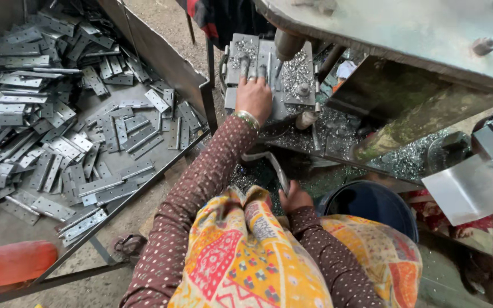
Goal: The person sits on the floor and repeatedly picks up metal brackets from a bin, places them under a drill press, and operates the machine to drill holes. They then remove the processed brackets and place them back into the bin.
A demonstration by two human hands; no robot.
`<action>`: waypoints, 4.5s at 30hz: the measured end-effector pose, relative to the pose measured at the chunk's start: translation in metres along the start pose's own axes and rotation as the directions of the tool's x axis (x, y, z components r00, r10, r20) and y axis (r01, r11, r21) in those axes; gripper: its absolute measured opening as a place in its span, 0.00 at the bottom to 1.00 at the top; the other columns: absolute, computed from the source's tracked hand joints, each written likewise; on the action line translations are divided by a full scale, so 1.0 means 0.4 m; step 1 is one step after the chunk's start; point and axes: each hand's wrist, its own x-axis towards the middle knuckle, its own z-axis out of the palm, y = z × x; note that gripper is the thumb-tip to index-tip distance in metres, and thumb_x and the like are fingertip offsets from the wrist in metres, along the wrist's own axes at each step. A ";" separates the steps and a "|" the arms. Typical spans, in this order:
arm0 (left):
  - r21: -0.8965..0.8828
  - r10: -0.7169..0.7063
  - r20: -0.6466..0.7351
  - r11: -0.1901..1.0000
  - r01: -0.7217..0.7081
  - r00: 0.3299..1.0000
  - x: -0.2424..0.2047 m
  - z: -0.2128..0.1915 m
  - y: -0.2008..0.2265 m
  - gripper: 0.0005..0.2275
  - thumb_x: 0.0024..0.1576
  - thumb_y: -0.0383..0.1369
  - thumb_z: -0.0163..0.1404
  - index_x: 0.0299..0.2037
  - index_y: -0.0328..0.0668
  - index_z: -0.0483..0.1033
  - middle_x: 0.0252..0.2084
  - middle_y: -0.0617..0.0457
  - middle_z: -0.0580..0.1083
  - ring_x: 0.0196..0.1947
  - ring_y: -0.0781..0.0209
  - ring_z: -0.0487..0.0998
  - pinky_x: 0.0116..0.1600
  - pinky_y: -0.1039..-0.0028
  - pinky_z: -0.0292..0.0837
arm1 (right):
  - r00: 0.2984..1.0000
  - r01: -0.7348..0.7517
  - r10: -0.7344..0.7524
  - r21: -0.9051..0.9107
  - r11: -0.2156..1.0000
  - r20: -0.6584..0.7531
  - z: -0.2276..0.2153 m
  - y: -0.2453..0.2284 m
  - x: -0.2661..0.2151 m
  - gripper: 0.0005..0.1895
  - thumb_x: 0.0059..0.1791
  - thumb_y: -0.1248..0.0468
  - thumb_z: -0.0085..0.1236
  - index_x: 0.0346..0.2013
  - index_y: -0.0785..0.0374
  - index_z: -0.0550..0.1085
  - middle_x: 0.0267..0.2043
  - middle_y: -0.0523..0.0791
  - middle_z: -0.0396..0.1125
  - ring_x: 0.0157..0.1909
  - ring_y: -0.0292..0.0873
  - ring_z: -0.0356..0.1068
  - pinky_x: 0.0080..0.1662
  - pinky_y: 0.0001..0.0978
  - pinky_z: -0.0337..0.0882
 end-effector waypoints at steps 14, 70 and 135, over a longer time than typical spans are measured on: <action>-0.055 0.000 -0.252 0.998 -0.015 0.968 0.057 0.058 -0.027 0.14 0.53 0.33 0.45 0.44 0.43 0.82 0.62 0.46 0.71 0.61 0.51 0.71 0.68 0.48 0.52 | 0.998 0.066 -0.064 0.081 0.995 -0.022 0.046 0.044 0.048 0.28 0.48 0.43 0.55 0.48 0.63 0.71 0.38 0.59 0.73 0.39 0.65 0.74 0.42 0.57 0.73; -0.140 -0.037 -0.038 0.990 0.031 0.999 -0.160 -0.049 0.033 0.18 0.63 0.34 0.44 0.61 0.35 0.71 0.69 0.44 0.65 0.71 0.49 0.61 0.73 0.48 0.48 | 1.000 0.014 -0.015 0.050 0.999 0.015 0.033 0.028 0.036 0.26 0.46 0.41 0.57 0.45 0.60 0.73 0.35 0.58 0.73 0.39 0.63 0.74 0.42 0.56 0.73; -0.149 -0.570 -0.373 0.816 0.559 0.732 -0.403 0.272 -0.395 0.19 0.62 0.49 0.46 0.53 0.44 0.73 0.47 0.48 0.72 0.46 0.53 0.72 0.57 0.53 0.65 | 0.990 0.037 -0.044 0.055 0.998 0.131 -0.170 0.015 0.009 0.30 0.49 0.39 0.58 0.44 0.65 0.75 0.37 0.60 0.73 0.42 0.66 0.73 0.45 0.54 0.71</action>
